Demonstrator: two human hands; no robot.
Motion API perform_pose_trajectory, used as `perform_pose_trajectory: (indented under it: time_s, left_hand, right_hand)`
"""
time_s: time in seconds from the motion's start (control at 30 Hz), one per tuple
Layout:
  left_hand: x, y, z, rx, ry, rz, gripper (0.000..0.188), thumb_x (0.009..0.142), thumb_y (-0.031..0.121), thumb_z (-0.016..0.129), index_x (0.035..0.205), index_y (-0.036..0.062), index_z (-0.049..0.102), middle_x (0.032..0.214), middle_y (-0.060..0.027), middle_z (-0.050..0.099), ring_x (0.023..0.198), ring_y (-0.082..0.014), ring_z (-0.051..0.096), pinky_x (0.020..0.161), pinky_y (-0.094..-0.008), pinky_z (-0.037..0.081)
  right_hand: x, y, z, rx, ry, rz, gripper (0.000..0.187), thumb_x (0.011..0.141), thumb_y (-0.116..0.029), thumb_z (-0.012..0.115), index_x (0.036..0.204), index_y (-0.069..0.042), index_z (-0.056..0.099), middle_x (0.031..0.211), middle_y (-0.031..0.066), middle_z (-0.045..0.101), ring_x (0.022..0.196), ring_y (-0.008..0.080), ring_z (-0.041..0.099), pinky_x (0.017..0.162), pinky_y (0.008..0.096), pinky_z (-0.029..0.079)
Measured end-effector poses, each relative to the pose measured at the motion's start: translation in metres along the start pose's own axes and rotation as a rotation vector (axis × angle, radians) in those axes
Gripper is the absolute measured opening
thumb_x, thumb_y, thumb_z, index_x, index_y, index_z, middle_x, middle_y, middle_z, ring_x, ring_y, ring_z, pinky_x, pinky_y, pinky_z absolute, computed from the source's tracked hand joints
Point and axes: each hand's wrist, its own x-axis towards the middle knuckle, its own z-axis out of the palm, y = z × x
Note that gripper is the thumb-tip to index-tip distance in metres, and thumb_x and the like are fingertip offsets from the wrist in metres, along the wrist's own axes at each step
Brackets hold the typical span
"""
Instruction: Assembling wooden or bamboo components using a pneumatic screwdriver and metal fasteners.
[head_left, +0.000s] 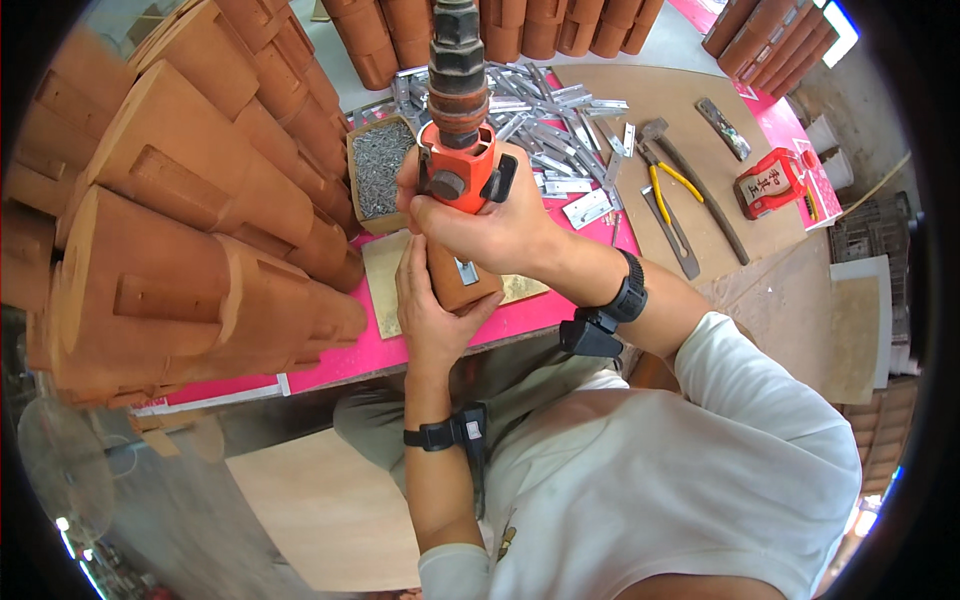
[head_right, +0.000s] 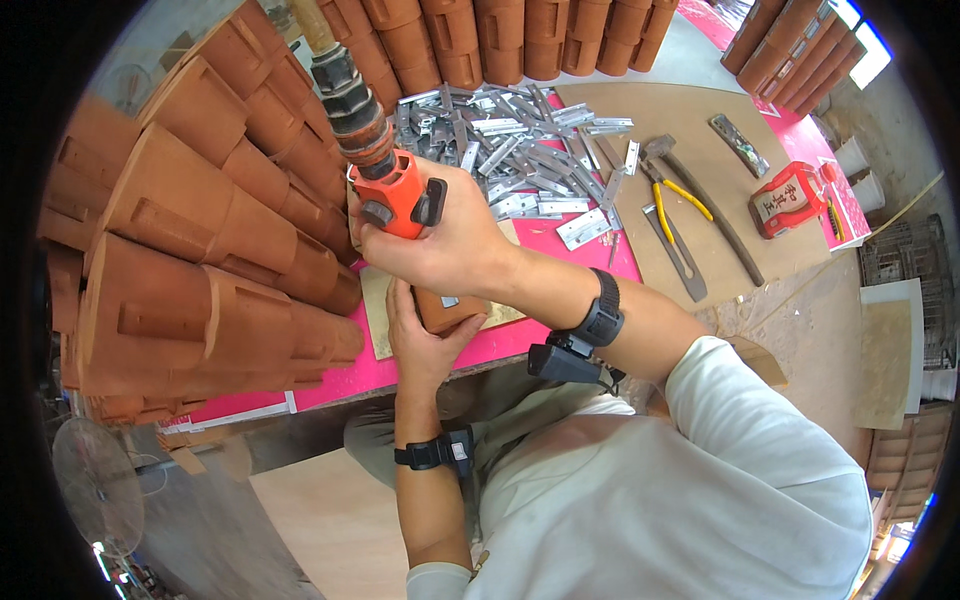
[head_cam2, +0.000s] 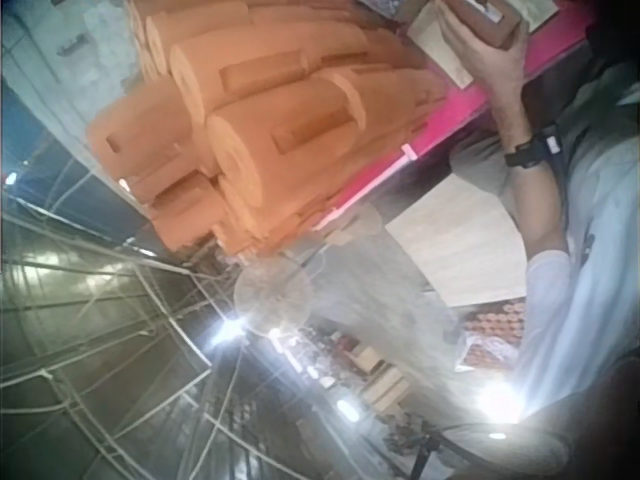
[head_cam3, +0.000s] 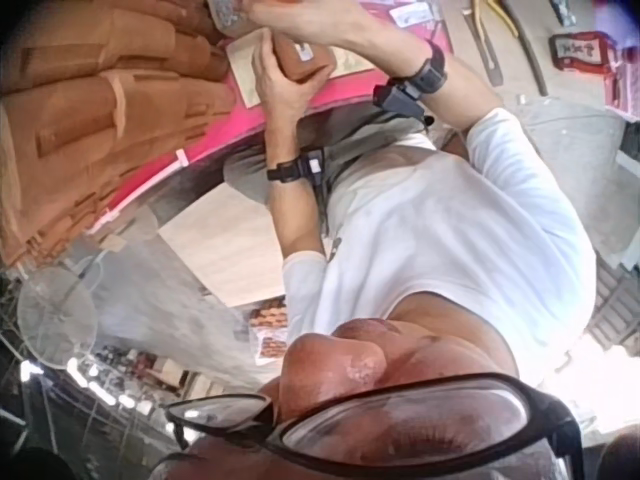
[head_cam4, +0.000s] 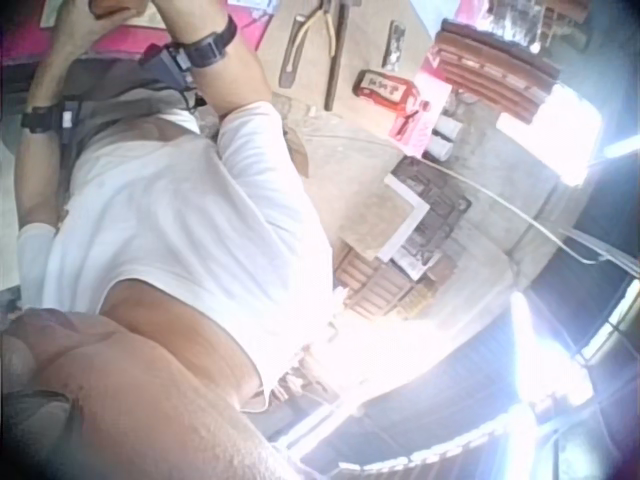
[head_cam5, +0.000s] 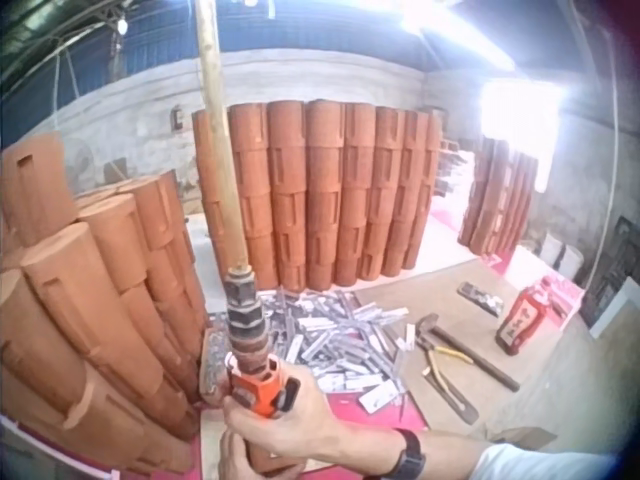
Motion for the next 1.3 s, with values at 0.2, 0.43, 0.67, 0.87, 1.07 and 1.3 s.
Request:
perform_pose_trajectory:
  time_s: [0.2,0.43,0.67,0.87,1.07,1.3]
  left_hand:
    - [0.0,-0.002,0.002,-0.022,0.01,0.03,0.116,0.063,0.04,0.093,0.153,0.0002,0.032,0.147,-0.0241,0.046,0.134,-0.0424,0.046,0.11,-0.0507,0.04]
    - [0.004,-0.003,-0.002,-0.018,-0.006,0.032,0.114,0.064,0.041,0.092,0.153,0.0002,0.033,0.147,-0.0239,0.046,0.133,-0.0421,0.047,0.11,-0.0505,0.04]
    - [-0.001,-0.007,-0.003,-0.006,-0.025,0.056,0.114,0.065,0.038,0.092,0.151,-0.003,0.031,0.148,-0.0253,0.044,0.134,-0.0434,0.044,0.111,-0.0515,0.037]
    - [0.017,0.003,-0.014,-0.469,0.145,0.144,0.072,0.092,0.031,0.07,0.147,-0.0037,0.039,0.14,-0.0234,0.05,0.129,-0.0374,0.05,0.108,-0.0469,0.039]
    - [0.087,0.026,-0.03,0.236,0.185,-0.037,0.033,0.095,0.025,0.062,0.119,0.0024,0.068,0.103,-0.0159,0.068,0.101,-0.0336,0.062,0.092,-0.0464,0.048]
    - [0.139,0.01,-0.015,0.642,-0.156,-0.358,0.027,0.084,0.028,0.073,0.099,0.0061,0.078,0.097,-0.0201,0.074,0.094,-0.0386,0.07,0.084,-0.0471,0.055]
  right_hand:
    - [-0.001,-0.001,0.006,0.045,0.058,0.115,0.022,0.08,-0.004,0.069,0.101,-0.002,0.062,0.088,0.0009,0.068,0.082,0.0084,0.065,0.077,0.0284,0.055]
    - [-0.008,0.006,0.01,-0.005,0.075,0.103,0.021,0.077,-0.004,0.069,0.097,-0.003,0.062,0.082,-0.0005,0.064,0.073,0.0071,0.058,0.069,0.0272,0.052]
    - [-0.007,0.012,0.012,-0.031,0.03,-0.021,0.014,0.084,0.001,0.063,0.096,-0.001,0.056,0.079,0.0046,0.063,0.074,0.0114,0.063,0.066,0.0291,0.053]
    - [0.004,-0.011,-0.001,0.0,-0.101,-0.01,0.017,0.082,-0.003,0.071,0.097,-0.001,0.063,0.089,0.001,0.065,0.076,0.0086,0.06,0.071,0.0269,0.051]
    - [-0.011,-0.028,-0.045,-0.071,-0.002,0.112,0.023,0.086,-0.001,0.071,0.107,-0.002,0.062,0.096,0.0003,0.064,0.093,0.0068,0.059,0.084,0.0275,0.05]
    - [-0.043,0.042,-0.05,-0.035,0.114,0.092,0.028,0.075,-0.006,0.074,0.102,-0.005,0.065,0.078,0.001,0.061,0.073,0.0074,0.056,0.069,0.029,0.049]
